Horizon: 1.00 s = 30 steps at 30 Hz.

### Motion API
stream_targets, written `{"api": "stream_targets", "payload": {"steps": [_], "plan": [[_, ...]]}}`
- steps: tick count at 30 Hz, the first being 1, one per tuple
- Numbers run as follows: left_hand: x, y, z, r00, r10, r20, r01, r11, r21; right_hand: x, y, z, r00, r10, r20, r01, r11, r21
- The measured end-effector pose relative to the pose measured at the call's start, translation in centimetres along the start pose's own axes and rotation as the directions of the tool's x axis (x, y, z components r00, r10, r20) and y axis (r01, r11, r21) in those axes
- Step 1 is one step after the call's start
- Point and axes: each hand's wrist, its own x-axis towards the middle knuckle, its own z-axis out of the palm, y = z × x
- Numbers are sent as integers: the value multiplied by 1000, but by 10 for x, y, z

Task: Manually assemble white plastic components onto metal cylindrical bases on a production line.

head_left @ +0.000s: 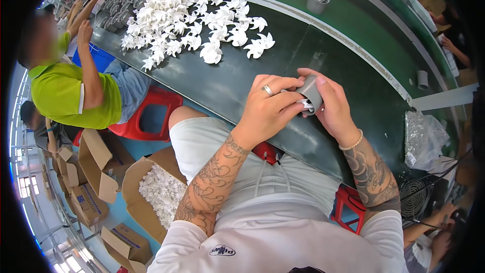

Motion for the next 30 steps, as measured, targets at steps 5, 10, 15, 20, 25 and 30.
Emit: {"api": "stream_targets", "payload": {"steps": [5,10,15,20,25,30], "plan": [[0,1,-1,998,-59,-21,57,996,-64,0,-3,1,1000,26,8,-26,1000,-12],[2,-2,-4,990,-137,40,141,981,-132,1,-9,2,998,59,4,-59,996,-62],[3,-3,-6,984,-168,52,174,970,-172,0,-7,3,999,51,-15,-53,988,-148],[1,-5,-6,952,-274,133,302,907,-295,-3,-7,9,998,-24,-63,4,954,-299],[2,-7,-6,922,-349,168,387,819,-424,2,-6,7,999,25,-21,-29,966,-257],[4,-11,-7,906,-364,216,423,795,-435,4,-6,6,999,34,33,-23,956,-292]]}}
